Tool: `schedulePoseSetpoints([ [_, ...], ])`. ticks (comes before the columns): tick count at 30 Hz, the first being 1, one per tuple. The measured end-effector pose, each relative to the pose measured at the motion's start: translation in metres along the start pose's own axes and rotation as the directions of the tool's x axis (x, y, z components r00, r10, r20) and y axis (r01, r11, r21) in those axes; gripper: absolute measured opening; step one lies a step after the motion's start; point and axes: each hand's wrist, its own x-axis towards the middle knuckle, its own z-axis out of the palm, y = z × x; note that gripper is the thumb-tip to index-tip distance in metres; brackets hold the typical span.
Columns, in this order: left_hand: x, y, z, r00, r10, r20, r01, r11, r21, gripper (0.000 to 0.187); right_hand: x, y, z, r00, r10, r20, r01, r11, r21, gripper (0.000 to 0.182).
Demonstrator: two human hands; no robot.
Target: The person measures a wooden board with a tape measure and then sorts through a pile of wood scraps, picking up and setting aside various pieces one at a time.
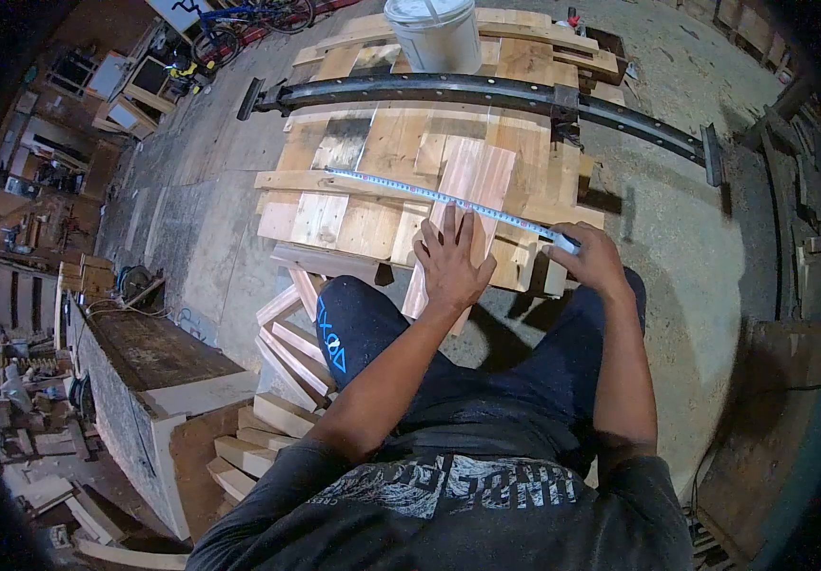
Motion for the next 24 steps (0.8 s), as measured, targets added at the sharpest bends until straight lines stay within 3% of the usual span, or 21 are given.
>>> schedulePoseSetpoints([
  [24, 0.0, 0.0, 0.004, 1.0, -0.006, 0.0, 0.006, 1.0, -0.001, 0.08, -0.003, -0.007, -0.004, 1.0, 0.008, 0.016, -0.008, 1.0, 0.007, 0.043],
])
